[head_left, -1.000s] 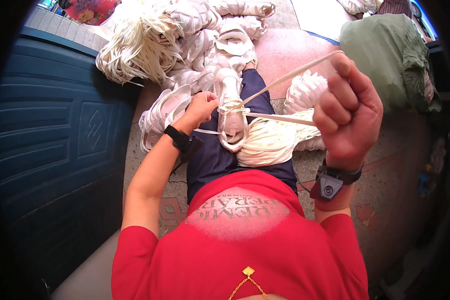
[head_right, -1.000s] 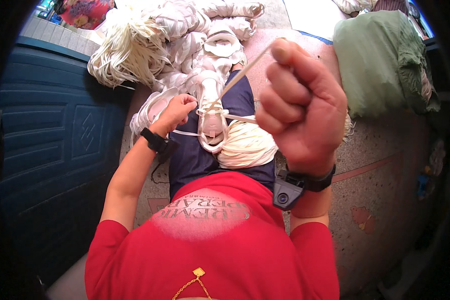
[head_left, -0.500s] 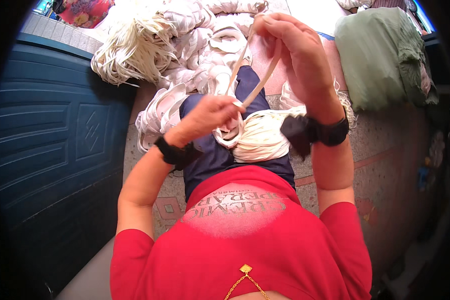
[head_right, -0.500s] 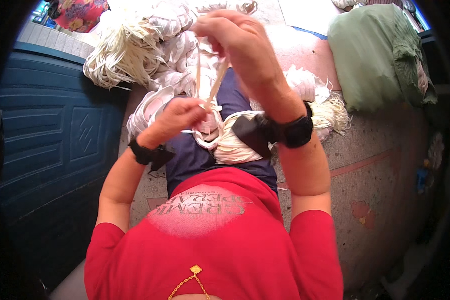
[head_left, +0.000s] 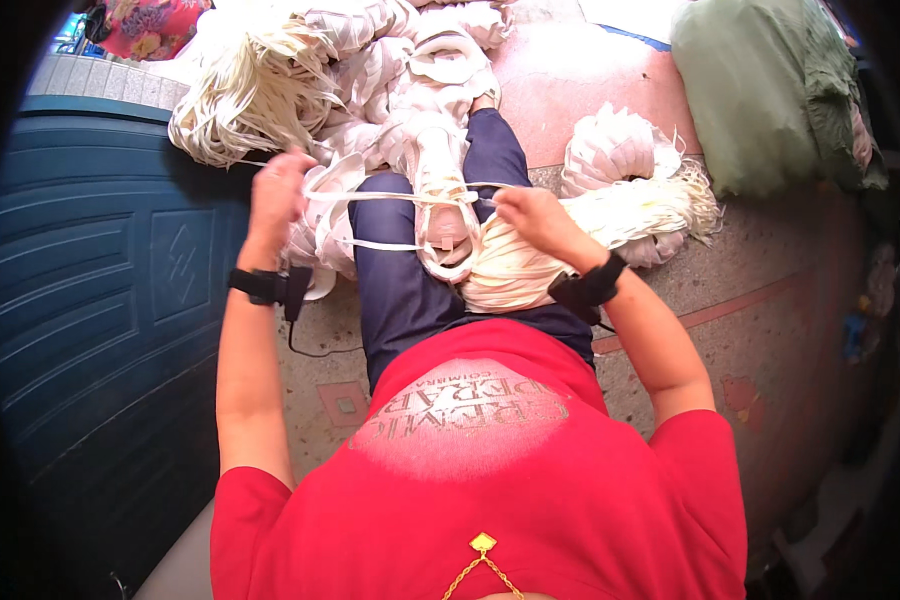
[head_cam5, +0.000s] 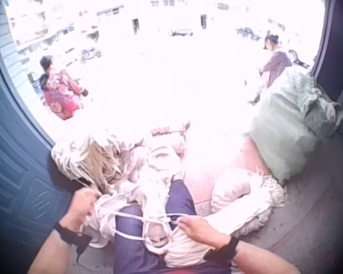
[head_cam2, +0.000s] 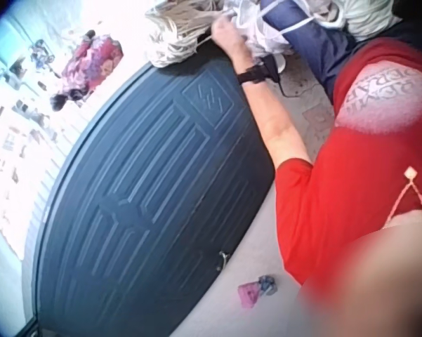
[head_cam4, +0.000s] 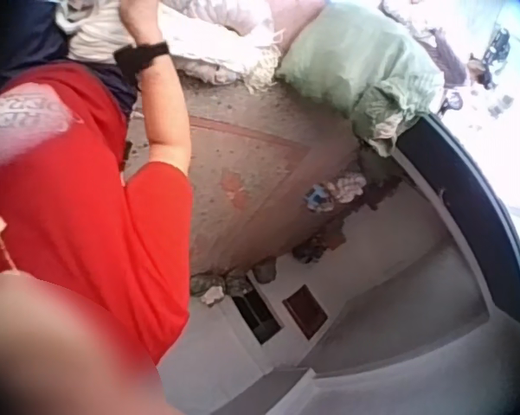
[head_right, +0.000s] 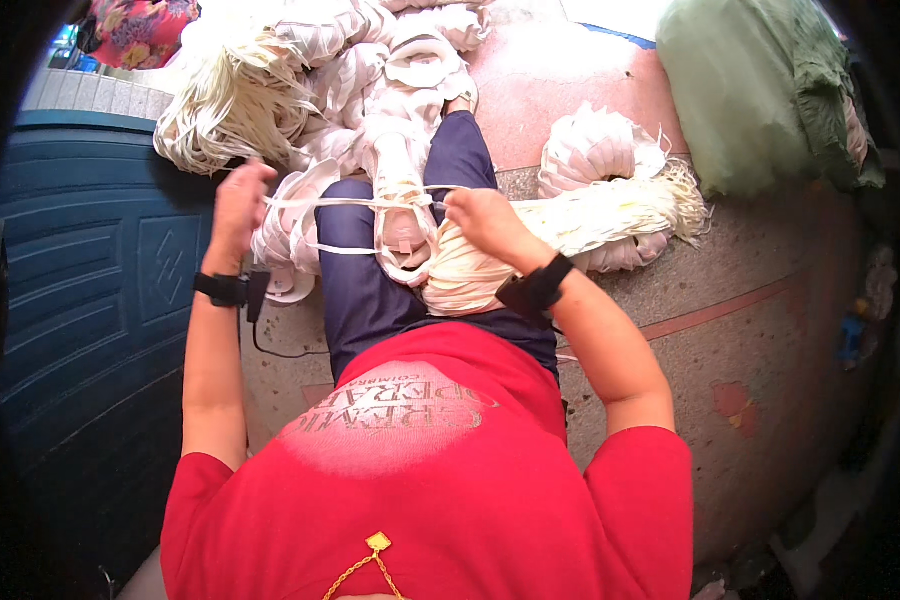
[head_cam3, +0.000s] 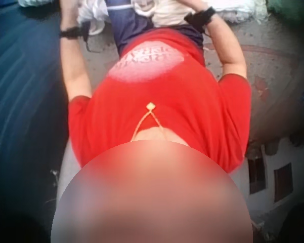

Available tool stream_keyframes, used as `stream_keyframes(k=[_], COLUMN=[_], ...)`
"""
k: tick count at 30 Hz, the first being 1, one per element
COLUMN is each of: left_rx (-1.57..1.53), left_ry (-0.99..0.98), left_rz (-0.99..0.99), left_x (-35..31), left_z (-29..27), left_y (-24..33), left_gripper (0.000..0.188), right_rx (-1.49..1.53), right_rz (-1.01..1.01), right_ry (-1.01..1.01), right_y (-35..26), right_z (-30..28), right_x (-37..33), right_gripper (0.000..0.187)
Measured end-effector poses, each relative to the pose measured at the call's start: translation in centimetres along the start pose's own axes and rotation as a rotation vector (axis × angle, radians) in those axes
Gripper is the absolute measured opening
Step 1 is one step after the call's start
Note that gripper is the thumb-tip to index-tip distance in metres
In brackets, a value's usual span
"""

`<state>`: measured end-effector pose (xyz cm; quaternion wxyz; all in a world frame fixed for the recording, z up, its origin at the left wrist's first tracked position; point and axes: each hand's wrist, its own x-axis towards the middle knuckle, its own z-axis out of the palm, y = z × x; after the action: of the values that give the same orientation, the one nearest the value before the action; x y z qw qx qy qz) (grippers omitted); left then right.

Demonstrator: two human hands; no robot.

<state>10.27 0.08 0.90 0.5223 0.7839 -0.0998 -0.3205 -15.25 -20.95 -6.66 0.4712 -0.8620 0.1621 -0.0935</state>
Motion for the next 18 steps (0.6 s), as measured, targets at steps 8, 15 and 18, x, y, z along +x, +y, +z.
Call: stream_keyframes(k=[8,15,18], left_rx=[0.286,0.452,0.465], left_ry=[-0.37,-0.314,-0.259], left_rz=[-0.183,0.152,0.196], left_x=[-4.3,-4.9,-4.9], left_z=[8.2,9.7,9.2], left_y=[-4.7,-5.1,-5.4], left_gripper=[0.028,0.022,0.022], right_rx=[-0.633,-0.689,-0.834], right_rz=[-0.04,-0.247,-0.458], right_ry=[0.044,-0.044,-0.133], right_y=[-1.4,-2.3,-2.8], right_z=[3.0,3.5,3.9], right_x=[0.3,1.5,2.2], right_gripper=[0.01,0.01,0.01])
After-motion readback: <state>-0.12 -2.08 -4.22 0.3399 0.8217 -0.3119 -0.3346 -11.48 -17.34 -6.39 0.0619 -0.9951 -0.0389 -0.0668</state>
